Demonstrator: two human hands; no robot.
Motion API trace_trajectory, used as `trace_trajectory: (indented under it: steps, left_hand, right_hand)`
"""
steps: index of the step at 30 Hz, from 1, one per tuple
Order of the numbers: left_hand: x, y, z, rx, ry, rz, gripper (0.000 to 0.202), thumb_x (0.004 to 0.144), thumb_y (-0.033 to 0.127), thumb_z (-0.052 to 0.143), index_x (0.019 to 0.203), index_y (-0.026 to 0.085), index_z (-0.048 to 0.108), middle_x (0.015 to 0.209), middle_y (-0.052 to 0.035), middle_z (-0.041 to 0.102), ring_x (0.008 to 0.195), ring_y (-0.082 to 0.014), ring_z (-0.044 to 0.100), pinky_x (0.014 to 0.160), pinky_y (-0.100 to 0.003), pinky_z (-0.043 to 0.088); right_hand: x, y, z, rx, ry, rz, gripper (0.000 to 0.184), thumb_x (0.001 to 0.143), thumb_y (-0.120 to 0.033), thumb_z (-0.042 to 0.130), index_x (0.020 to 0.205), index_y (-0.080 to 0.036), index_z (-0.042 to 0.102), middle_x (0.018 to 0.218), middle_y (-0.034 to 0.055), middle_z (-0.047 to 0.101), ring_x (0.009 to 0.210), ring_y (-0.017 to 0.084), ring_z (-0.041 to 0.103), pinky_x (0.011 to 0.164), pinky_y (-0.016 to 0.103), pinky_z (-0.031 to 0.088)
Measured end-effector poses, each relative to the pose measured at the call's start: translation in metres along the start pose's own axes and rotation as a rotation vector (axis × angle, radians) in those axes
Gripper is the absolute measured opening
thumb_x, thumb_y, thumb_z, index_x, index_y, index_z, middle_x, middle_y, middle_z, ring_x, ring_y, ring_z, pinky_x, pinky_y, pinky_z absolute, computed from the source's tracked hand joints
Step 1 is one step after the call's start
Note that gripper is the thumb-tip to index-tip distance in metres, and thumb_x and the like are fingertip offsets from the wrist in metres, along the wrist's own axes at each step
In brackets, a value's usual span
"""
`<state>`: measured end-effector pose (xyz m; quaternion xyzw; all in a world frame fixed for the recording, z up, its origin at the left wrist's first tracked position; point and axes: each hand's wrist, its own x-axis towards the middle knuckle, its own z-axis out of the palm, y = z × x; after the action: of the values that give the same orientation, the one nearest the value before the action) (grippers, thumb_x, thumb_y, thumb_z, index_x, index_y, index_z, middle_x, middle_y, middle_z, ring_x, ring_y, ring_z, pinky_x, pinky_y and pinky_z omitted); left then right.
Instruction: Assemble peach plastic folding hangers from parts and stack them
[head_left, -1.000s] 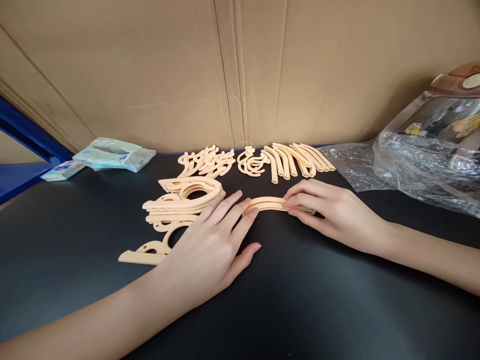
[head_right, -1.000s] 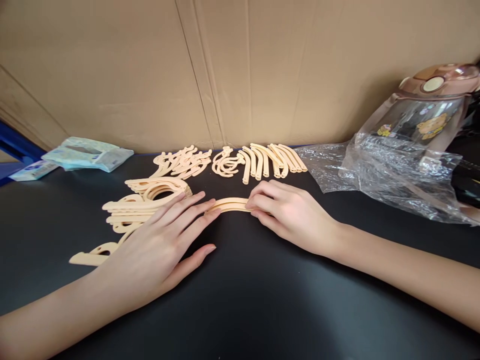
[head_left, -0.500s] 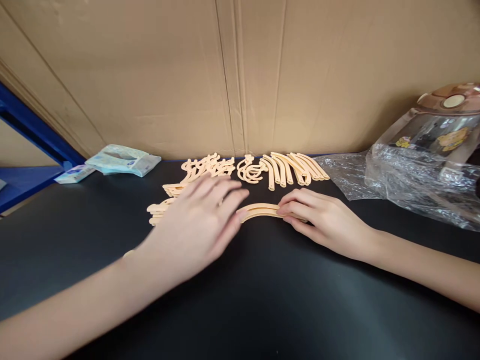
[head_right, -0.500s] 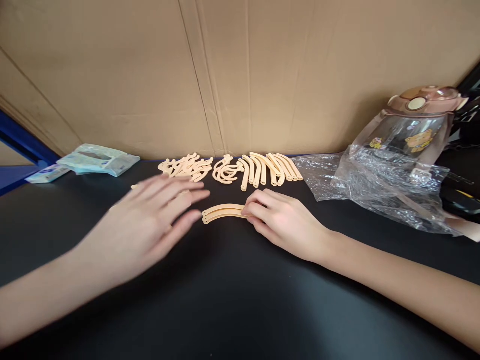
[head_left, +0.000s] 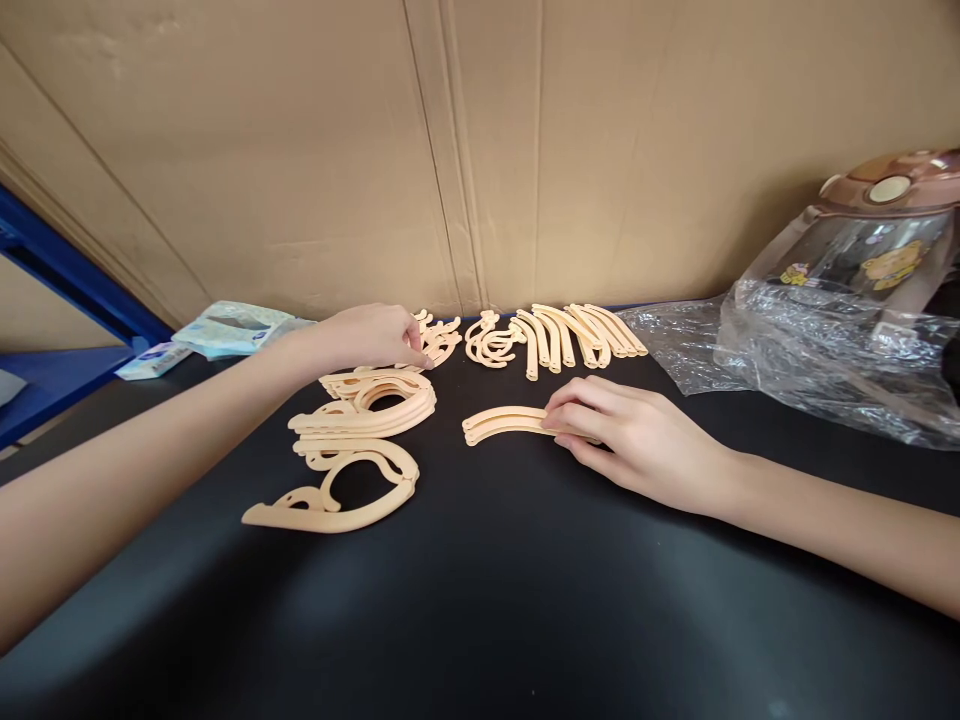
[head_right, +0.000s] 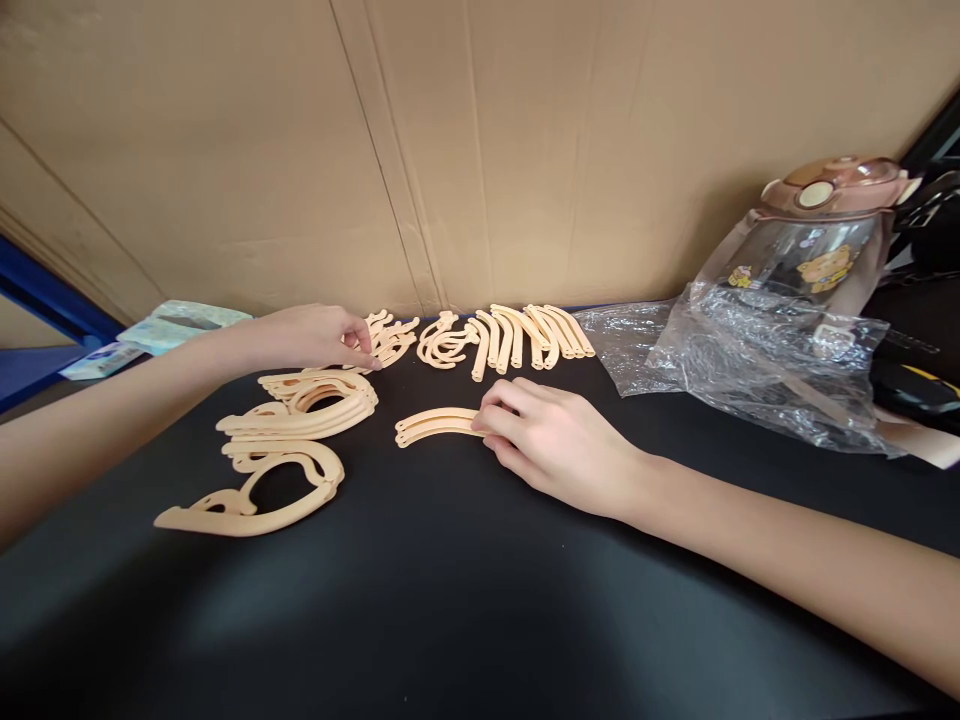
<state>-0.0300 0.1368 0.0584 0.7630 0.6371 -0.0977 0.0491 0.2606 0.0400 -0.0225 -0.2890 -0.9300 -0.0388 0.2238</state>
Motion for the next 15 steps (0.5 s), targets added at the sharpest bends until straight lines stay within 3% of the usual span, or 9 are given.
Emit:
trace_trajectory:
  steps: [7,11,15]
  left_hand:
    - [0.0081,-0.0041,0.0025,-0.134,-0.072,0.05,0.031,0.061,0.051,0.064,0.061,0.021,0.059,0.059,-0.0008,0.053,0.058,-0.0172,0.046,0.054,-0.028,0.029]
    - [0.0108,-0.0038,0.004,-0.185,-0.067,0.06,0.03,0.059,0.05,0.065,0.056,0.02,0.059,0.06,-0.0009,0.052,0.059,-0.0168,0.045,0.055,-0.028,0.029]
    - [0.01,-0.0055,0.0025,-0.243,0.015,0.061,0.029,0.059,0.048,0.067,0.062,0.019,0.068,0.061,-0.0022,0.056,0.061,-0.0184,0.049,0.056,-0.028,0.032]
  right_hand:
    - [0.0002,0.0001,-0.0013,-0.001,-0.006,0.005,0.02,0.099,-0.02,0.043,0.1,-0.018,0.062,0.104,0.0078,0.065,0.09,0.018,0.063,0.078,0.032,0.053]
    - [0.0007,-0.0001,-0.0007,0.006,-0.011,0.009,0.019,0.099,-0.02,0.044,0.101,-0.019,0.062,0.104,0.0077,0.064,0.09,0.018,0.063,0.078,0.032,0.052]
    - [0.0005,0.0003,-0.0006,0.016,-0.016,0.011,0.019,0.099,-0.02,0.044,0.102,-0.018,0.062,0.105,0.0078,0.064,0.09,0.018,0.062,0.078,0.032,0.052]
